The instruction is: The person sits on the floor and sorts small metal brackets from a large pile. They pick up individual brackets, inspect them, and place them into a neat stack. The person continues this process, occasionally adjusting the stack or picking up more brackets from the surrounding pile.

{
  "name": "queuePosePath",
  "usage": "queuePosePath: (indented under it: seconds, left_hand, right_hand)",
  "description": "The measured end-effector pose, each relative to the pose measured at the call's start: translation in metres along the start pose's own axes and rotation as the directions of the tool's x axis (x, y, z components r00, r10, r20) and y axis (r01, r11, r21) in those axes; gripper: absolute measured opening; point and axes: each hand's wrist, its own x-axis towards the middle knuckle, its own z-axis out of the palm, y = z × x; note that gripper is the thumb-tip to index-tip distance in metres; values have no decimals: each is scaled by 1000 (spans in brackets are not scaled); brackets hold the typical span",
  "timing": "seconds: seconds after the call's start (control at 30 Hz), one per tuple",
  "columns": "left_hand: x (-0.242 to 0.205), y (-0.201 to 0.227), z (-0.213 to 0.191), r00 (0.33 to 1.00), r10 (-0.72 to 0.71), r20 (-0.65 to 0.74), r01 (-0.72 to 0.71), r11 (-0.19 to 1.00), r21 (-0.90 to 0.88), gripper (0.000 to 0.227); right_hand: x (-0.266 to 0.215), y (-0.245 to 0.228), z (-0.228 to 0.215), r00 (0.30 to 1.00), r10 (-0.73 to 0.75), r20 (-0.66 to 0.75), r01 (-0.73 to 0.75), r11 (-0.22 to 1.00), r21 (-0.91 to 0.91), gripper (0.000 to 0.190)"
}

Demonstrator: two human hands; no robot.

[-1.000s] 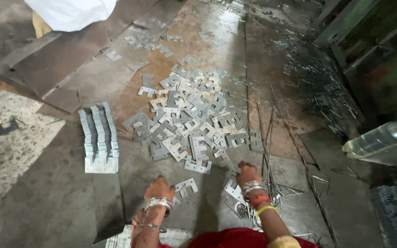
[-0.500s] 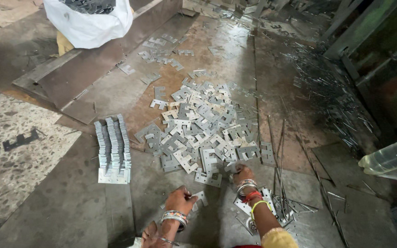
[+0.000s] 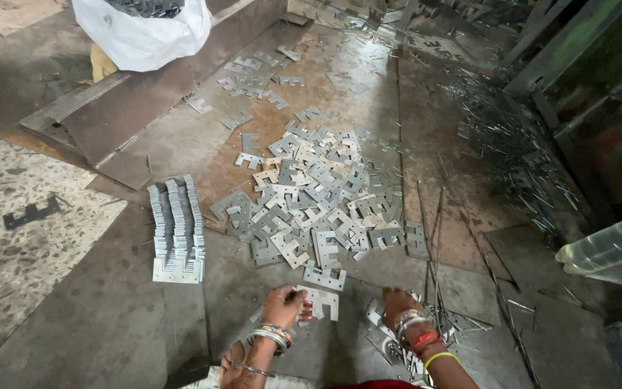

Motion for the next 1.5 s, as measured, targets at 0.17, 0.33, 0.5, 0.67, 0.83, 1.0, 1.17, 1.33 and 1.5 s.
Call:
queuePosePath:
  seconds: [0.17, 0.33, 0.5, 0.67, 0.83, 1.0, 1.17, 1.33, 1.5]
  left_hand:
    - [8, -6, -6, 997, 57, -59, -59, 997, -45, 14]
    - [6, -3, -4, 989, 84, -123, -95, 992, -87, 14]
    - [2, 3, -7, 980, 108, -167, -113, 993, -22, 15]
    - [-2, 0, -8, 944, 271, -187, -209, 933, 294, 18]
    - [-5, 3, -6, 956, 213, -204, -145, 942, 303, 18]
    - [-14, 7, 4, 958, 219, -184, -153, 936, 316, 19]
    - [-21, 5, 11, 967, 150, -206, -38, 885, 465, 26]
    - [-14, -10, 7, 828, 535, -171, -214, 582, 785, 28]
    - [-6, -13, 10, 741, 660, -122, -274, 464, 842, 32]
  right_hand:
    - [13, 23, 41, 998, 55, 30, -54, 998, -19, 45]
    - [5, 25, 30, 997, 75, -31, -72, 995, 70, 50]
    - [-33, 0, 11, 982, 20, -189, -22, 1000, -7, 30]
    - [-50, -29, 16, 926, -127, -355, 197, 966, 168, 23]
    - [-44, -32, 41, 936, -95, -339, 165, 969, 183, 32]
    - [-39, -28, 52, 896, -146, -420, 269, 931, 248, 21]
    - [-49, -69, 60, 767, -103, -634, 497, 719, 486, 30]
    - [-47, -124, 68, 726, -142, -673, 507, 772, 384, 42]
    - [-58, -129, 47, 840, -165, -517, 368, 873, 321, 36]
